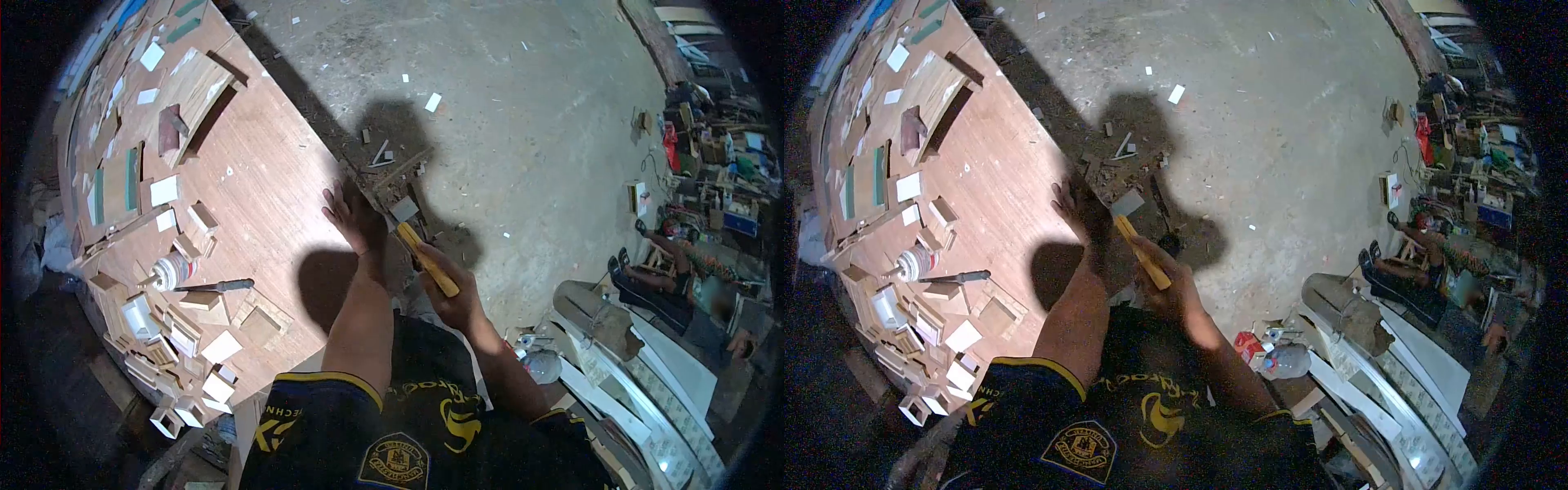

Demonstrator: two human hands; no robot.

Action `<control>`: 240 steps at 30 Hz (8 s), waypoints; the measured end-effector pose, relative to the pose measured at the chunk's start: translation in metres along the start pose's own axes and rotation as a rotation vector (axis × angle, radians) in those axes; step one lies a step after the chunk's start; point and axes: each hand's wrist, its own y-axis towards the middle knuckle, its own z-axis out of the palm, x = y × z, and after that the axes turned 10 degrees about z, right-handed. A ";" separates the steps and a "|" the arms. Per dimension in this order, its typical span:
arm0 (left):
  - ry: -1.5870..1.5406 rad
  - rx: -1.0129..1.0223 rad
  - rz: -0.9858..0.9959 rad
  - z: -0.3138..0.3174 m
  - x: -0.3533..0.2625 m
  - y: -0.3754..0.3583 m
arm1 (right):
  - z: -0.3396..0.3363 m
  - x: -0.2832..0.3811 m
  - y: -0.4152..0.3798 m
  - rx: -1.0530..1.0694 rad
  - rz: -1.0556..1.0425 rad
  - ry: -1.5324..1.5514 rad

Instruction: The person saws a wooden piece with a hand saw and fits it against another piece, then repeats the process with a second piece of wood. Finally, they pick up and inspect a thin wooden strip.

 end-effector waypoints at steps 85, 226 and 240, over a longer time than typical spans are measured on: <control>-0.082 -0.129 0.043 -0.022 -0.010 0.010 | 0.010 0.084 0.039 0.056 0.282 -0.254; -0.127 0.196 -0.034 -0.024 -0.015 0.003 | 0.002 0.088 -0.013 -0.006 0.295 -0.078; 0.101 0.029 0.047 -0.023 -0.013 0.001 | 0.003 0.093 0.003 -0.042 0.189 -0.216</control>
